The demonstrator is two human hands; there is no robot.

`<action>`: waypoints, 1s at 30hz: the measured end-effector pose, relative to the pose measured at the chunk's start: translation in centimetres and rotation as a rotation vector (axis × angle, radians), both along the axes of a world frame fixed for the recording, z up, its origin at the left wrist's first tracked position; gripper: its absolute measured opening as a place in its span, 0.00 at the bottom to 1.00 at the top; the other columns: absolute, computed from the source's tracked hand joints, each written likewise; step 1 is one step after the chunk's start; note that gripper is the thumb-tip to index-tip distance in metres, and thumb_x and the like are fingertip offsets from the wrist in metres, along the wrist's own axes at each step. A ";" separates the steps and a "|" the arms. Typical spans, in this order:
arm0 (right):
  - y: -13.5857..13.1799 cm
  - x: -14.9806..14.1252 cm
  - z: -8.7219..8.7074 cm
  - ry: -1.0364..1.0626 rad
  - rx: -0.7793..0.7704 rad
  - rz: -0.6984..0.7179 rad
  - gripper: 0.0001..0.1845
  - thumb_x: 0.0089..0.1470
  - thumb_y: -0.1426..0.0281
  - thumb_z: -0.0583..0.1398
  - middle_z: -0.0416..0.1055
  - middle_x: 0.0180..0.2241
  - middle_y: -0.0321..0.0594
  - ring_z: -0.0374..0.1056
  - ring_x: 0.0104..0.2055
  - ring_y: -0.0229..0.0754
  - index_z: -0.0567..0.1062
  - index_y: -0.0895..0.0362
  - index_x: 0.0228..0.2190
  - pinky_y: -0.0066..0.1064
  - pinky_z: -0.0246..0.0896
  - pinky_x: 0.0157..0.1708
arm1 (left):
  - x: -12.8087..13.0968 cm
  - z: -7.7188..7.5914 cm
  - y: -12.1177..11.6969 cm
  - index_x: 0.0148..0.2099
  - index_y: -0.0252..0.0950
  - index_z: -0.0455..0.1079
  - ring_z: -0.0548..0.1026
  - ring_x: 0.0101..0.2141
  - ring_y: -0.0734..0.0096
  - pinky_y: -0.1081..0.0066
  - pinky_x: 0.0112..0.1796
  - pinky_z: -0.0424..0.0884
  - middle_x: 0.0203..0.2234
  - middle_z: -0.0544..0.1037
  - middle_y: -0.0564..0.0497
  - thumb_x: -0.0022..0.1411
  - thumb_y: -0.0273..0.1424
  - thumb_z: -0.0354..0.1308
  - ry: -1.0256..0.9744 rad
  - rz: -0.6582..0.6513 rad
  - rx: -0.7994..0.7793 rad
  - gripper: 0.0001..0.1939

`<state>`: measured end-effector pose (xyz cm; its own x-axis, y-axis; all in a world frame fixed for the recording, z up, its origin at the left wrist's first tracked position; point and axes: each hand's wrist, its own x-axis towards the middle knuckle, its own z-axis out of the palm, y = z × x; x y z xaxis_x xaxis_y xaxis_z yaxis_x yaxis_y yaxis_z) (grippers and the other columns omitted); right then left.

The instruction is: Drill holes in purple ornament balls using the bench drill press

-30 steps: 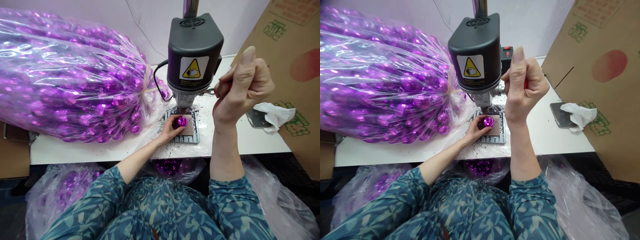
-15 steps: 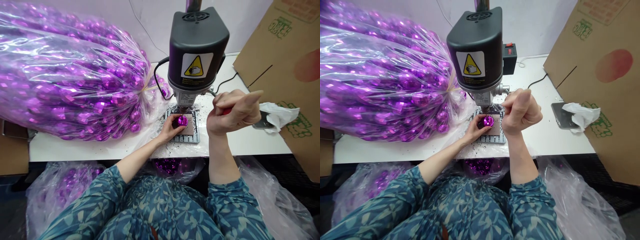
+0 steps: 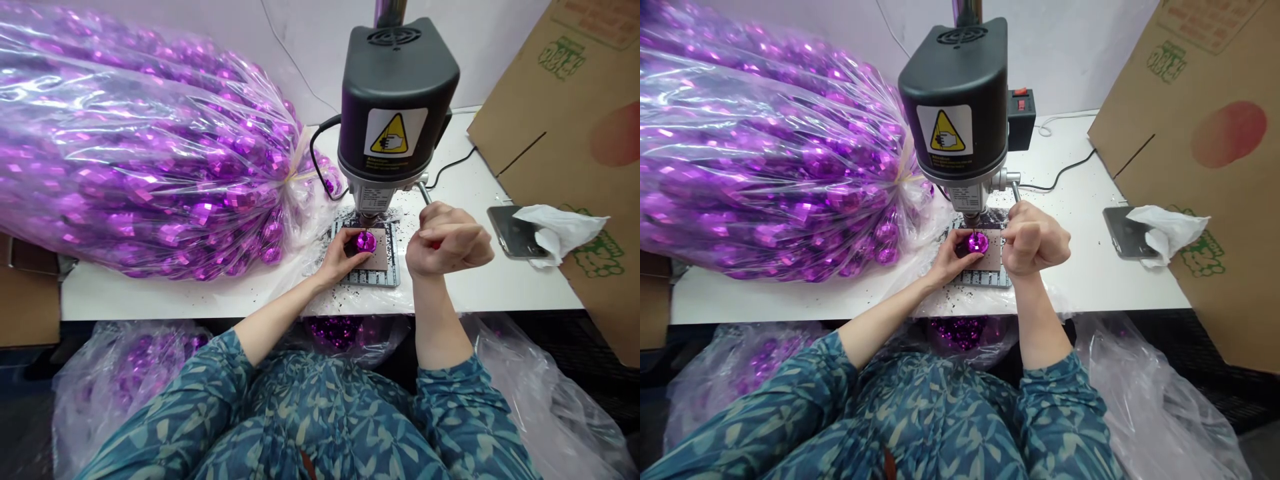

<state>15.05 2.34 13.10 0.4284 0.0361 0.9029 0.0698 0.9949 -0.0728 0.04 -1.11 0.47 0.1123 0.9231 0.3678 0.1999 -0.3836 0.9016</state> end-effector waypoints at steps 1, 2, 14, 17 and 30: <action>-0.1 0.0 -0.1 -0.004 0.001 0.001 0.27 0.69 0.65 0.51 0.49 0.12 0.29 0.50 0.14 0.23 0.60 0.60 0.18 0.20 0.50 0.17 | 0.0 0.0 0.0 0.59 0.38 0.68 0.81 0.55 0.54 0.54 0.57 0.76 0.54 0.80 0.39 0.64 0.44 0.73 -0.011 -0.001 -0.001 0.29; -0.3 0.0 0.1 -0.003 -0.002 0.002 0.27 0.69 0.65 0.51 0.48 0.12 0.29 0.49 0.14 0.23 0.60 0.60 0.18 0.21 0.49 0.17 | 0.0 -0.1 0.0 0.59 0.38 0.68 0.81 0.55 0.54 0.54 0.57 0.76 0.54 0.80 0.39 0.64 0.44 0.73 -0.020 -0.001 -0.001 0.28; 0.3 -0.8 9.7 0.103 -0.551 0.067 0.35 0.46 0.42 0.61 0.48 0.11 0.27 0.49 0.13 0.22 0.65 0.61 0.15 0.22 0.43 0.17 | -0.6 1.5 -4.8 0.56 0.38 0.72 0.80 0.50 0.57 0.56 0.51 0.78 0.49 0.80 0.43 0.69 0.45 0.67 0.202 0.005 0.230 0.22; 0.4 -0.9 9.5 0.123 -0.518 0.092 0.34 0.47 0.43 0.63 0.50 0.12 0.27 0.50 0.14 0.22 0.65 0.61 0.15 0.22 0.42 0.18 | -1.9 1.4 -9.6 0.58 0.39 0.74 0.79 0.50 0.58 0.61 0.49 0.78 0.50 0.79 0.41 0.71 0.47 0.64 0.428 -0.371 0.335 0.22; 0.1 -0.5 8.5 0.074 -0.476 0.064 0.28 0.60 0.53 0.60 0.54 0.13 0.25 0.52 0.15 0.19 0.67 0.60 0.18 0.22 0.41 0.19 | -6.7 0.8 -2.5 0.54 0.37 0.71 0.79 0.47 0.58 0.60 0.49 0.76 0.45 0.82 0.42 0.67 0.19 0.50 0.561 0.122 0.328 0.18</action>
<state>14.56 2.46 21.63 0.4747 0.4661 0.7466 -0.0130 0.8519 -0.5236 -6.68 -3.64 1.23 0.2707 0.7915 0.5479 0.6648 -0.5653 0.4882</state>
